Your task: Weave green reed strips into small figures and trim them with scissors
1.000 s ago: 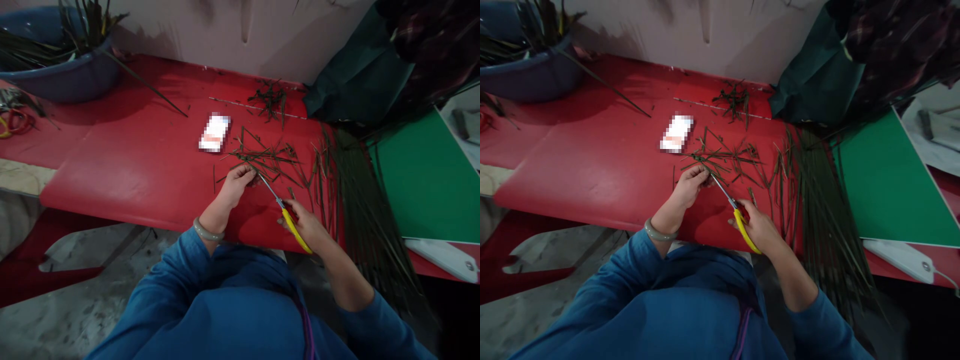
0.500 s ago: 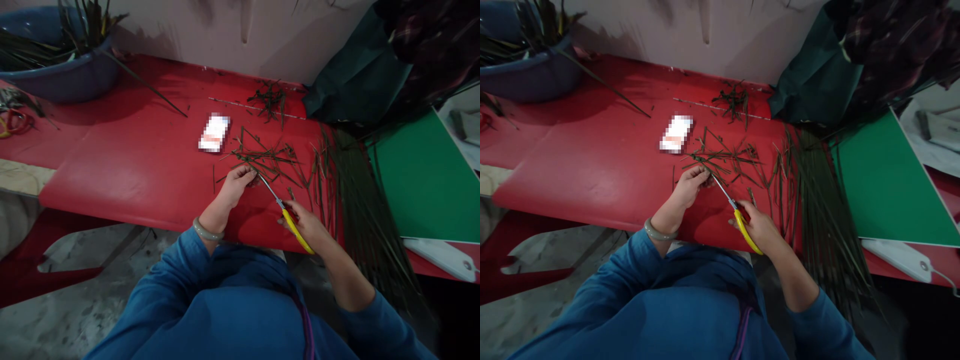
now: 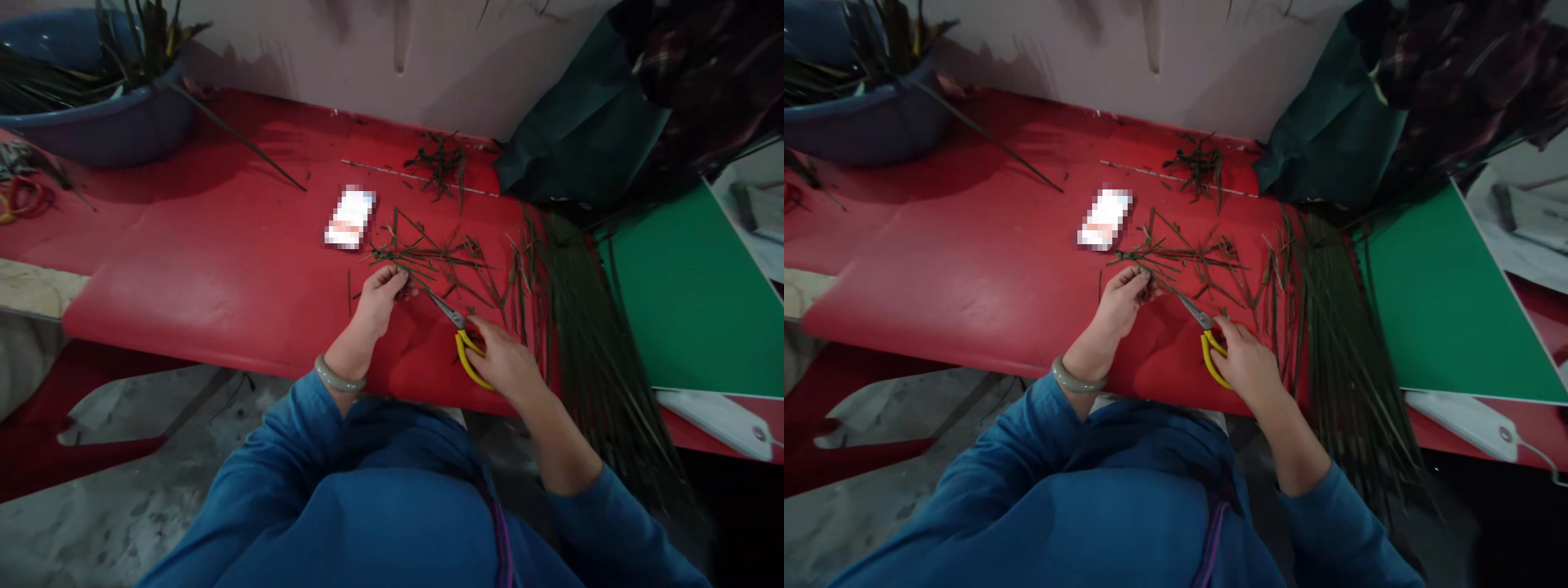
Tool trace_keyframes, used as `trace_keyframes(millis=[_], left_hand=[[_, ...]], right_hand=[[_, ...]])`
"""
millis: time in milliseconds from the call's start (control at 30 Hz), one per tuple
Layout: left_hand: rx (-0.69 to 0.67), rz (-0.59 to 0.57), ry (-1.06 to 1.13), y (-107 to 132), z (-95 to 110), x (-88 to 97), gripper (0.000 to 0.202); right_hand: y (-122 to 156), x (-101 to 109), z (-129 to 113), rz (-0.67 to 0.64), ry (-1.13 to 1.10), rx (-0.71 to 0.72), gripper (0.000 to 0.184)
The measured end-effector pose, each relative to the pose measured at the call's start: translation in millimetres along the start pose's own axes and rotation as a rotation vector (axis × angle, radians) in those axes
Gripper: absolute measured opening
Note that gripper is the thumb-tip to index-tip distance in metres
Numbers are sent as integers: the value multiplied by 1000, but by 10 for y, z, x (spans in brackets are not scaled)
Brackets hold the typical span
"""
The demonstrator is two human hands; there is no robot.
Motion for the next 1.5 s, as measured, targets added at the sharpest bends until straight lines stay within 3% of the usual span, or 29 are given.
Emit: trace_keyframes(millis=[167, 233, 300, 433, 633, 833, 1100, 1500], left_hand=[[18, -63, 19, 9, -27, -52, 18], [25, -93, 5, 20, -38, -83, 17], [31, -117, -20, 31, -46, -108, 18], [33, -134, -71, 43, -51, -127, 18], [2, -120, -105, 33, -40, -115, 19], [-8, -85, -65, 13, -33, -79, 18], [-25, 28, -14, 4, 1, 20, 15], [5, -22, -94, -4, -21, -84, 23]], right_hand=[[-53, 186, -22, 158, -16, 42, 35], [-96, 329, -86, 243, -140, 32, 29], [-190, 365, -214, 237, -361, 51, 27], [-447, 139, -419, 103, -747, -13, 29], [-576, -88, -432, 99, -1109, -112, 25], [-631, -95, -569, 39, -1247, -134, 14], [-872, -114, -608, 52, -1395, -219, 24], [-979, -269, -569, 32, -1327, -4, 21]])
Point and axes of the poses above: each hand's wrist, its own y-axis away from the middle knuckle, its own x-axis out of the back of the hand, z = x × y, the point moved 9 cm from there along -y, towards the middle knuckle, and after that the axes turned 3 degrees about y, right-handed, at the moved point
